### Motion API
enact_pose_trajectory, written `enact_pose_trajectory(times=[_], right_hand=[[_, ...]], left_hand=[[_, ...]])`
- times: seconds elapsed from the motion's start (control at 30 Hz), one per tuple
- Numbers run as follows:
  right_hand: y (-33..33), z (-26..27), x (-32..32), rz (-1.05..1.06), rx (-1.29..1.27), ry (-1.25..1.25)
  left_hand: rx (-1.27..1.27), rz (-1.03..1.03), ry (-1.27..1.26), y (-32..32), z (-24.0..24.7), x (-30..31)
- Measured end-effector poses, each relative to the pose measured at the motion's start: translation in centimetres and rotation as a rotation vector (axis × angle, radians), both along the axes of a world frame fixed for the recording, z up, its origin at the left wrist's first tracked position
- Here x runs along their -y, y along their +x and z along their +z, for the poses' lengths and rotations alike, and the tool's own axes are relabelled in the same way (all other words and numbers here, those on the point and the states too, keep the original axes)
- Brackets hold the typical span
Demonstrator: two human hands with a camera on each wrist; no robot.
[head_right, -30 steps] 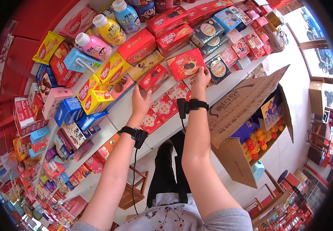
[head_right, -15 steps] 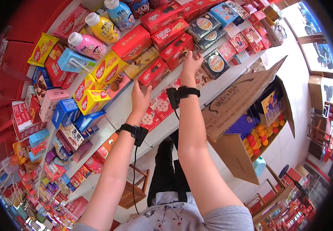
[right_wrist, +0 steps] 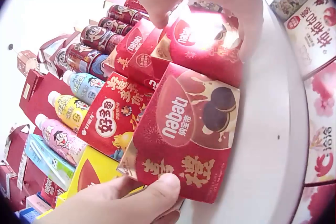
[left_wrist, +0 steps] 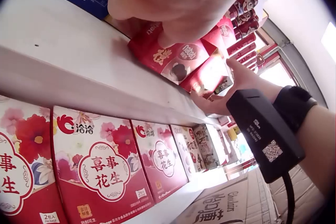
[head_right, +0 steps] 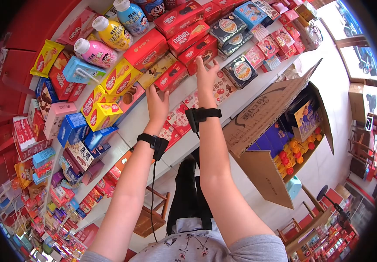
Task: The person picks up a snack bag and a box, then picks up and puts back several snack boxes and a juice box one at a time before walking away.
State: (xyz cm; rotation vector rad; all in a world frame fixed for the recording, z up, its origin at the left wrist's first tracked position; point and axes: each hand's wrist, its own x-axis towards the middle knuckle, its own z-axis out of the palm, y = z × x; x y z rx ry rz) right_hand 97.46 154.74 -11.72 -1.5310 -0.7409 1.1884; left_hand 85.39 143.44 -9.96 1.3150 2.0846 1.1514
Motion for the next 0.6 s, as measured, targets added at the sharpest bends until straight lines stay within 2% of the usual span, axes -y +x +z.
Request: enact_pose_trajectory(times=[0.17, 0.3, 0.5, 0.57, 0.6], right_hand=[[0.0, 0.3, -0.6, 0.092, 0.163, -0.028], [-0.2, 1.0, -0.6, 0.134, 0.142, -0.056], [-0.4, -0.6, -1.4, 0.125, 0.275, 0.001], [-0.9, 0.1, -1.4, 0.173, 0.11, 0.051], [-1.1, -0.1, -1.7, 0.168, 0.108, 0.055]], left_hand=[[-0.035, 0.05, 0.002, 0.2, 0.1, -0.1], [0.043, 0.12, 0.043, 0.4, 0.6, -0.1], [-0.158, 0.094, -0.127, 0.2, 1.1, -0.3], [-0.316, 0.149, -0.094, 0.4, 1.6, 0.0], [-0.319, 0.145, -0.088, 0.4, 1.2, -0.2]])
